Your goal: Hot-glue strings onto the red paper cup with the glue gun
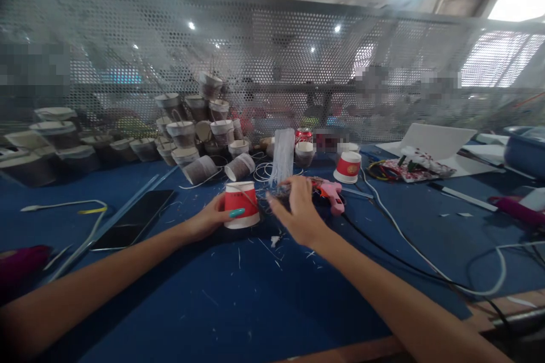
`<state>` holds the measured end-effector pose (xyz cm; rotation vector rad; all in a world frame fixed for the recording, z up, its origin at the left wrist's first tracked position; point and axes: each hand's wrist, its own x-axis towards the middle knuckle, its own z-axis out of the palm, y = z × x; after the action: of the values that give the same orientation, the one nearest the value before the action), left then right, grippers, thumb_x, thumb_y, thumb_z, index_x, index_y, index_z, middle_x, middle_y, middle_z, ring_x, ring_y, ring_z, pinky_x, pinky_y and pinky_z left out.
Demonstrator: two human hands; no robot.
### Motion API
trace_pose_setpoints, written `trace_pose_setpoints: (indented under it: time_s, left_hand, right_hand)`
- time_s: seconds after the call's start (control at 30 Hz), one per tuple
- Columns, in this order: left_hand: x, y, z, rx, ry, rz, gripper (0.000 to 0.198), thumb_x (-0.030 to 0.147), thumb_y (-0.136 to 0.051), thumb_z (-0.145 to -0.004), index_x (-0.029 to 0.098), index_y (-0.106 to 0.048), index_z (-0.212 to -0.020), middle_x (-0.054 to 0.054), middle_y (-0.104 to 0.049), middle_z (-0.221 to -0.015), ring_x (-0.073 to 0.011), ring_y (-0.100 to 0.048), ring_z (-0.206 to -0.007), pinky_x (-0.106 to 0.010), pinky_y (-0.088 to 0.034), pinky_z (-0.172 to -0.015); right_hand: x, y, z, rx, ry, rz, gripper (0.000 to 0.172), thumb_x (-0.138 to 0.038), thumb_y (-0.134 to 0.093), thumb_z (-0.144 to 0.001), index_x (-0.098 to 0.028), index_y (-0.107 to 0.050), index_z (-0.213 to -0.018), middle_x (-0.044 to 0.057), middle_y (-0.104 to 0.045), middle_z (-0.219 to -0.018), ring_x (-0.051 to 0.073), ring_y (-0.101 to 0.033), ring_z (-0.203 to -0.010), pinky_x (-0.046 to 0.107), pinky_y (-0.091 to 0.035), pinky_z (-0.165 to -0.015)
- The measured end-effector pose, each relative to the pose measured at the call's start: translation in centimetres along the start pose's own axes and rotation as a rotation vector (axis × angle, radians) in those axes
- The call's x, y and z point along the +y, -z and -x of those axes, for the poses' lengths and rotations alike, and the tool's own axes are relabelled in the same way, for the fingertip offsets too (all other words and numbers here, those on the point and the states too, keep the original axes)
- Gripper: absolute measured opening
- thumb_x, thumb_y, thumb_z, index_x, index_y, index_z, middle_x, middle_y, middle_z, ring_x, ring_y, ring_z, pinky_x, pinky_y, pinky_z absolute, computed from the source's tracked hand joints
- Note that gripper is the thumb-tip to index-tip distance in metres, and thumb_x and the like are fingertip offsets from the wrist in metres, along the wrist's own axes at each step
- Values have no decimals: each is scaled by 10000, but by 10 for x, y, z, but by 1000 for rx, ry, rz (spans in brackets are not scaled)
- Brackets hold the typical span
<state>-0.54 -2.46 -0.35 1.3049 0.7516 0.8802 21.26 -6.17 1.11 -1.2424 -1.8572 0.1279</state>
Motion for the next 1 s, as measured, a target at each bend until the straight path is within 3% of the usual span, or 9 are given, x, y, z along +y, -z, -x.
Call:
trace_pose_setpoints:
  time_s: [0.07, 0.17, 0.37, 0.63, 0.73, 0.87, 1.0]
  left_hand:
    - [-1, -2, 0, 1, 1, -38, 681, 308, -808, -481, 151, -524, -1080, -104, -655, -1029, -260, -613, -942, -417, -434, -873]
    - [1, -6, 2, 3, -4, -67, 681, 353, -802, -491, 156, -519, -1079, -105, -647, -1050, -260, -605, -959, -415, -432, -881]
    - [4, -11, 4, -28, 5, -73, 696, 360, -803, -482, 156, -518, -1084, -108, -649, -1063, -274, -598, -983, -412, -438, -877]
    - [4, -17, 8, -11, 13, -71, 649, 352, -775, -547, 158, -518, -1110, -121, -629, -1114, -286, -583, -1022, -409, -440, -877]
    - [3, -22, 9, -10, -11, -85, 639, 396, -752, -583, 155, -516, -1125, -131, -624, -1119, -288, -582, -1019, -405, -444, -870]
    - [3, -29, 8, 3, -31, -86, 638, 422, -732, -606, 143, -499, -1131, -139, -622, -1113, -275, -592, -986, -402, -447, -864]
    - [5, -30, 7, 21, -44, -109, 598, 388, -731, -623, 156, -501, -1124, -121, -624, -1117, -278, -585, -1011, -399, -443, -872]
  right_hand:
    - [-9, -5, 6, -95, 34, -92, 348, -422, -531, -789, -181, -411, -1009, 96, -459, -988, 228, -450, -929, 417, -405, -827]
    - [-13, -10, 12, -132, 56, -141, 352, -393, -561, -780, -187, -404, -1018, 90, -464, -987, 218, -453, -913, 406, -410, -816]
    - [-13, -8, 9, -99, 138, -144, 61, -227, -411, -865, -194, -457, -886, 67, -506, -893, 195, -442, -853, 377, -385, -777]
    - [-13, 0, 8, -173, -20, -371, 168, -293, -333, -887, -194, -464, -853, 50, -493, -832, 189, -460, -822, 354, -387, -734]
    - [-15, 2, 9, -156, 83, -262, 123, -306, -431, -834, -189, -444, -870, 57, -484, -860, 197, -437, -831, 363, -377, -745]
    - [-17, 1, 9, -117, 228, -106, 59, -178, -439, -762, -193, -410, -811, 56, -482, -833, 199, -409, -815, 380, -358, -765]
    - [-16, 0, 8, -132, 85, -278, 66, -201, -391, -815, -197, -432, -764, 40, -492, -778, 181, -450, -781, 353, -372, -728]
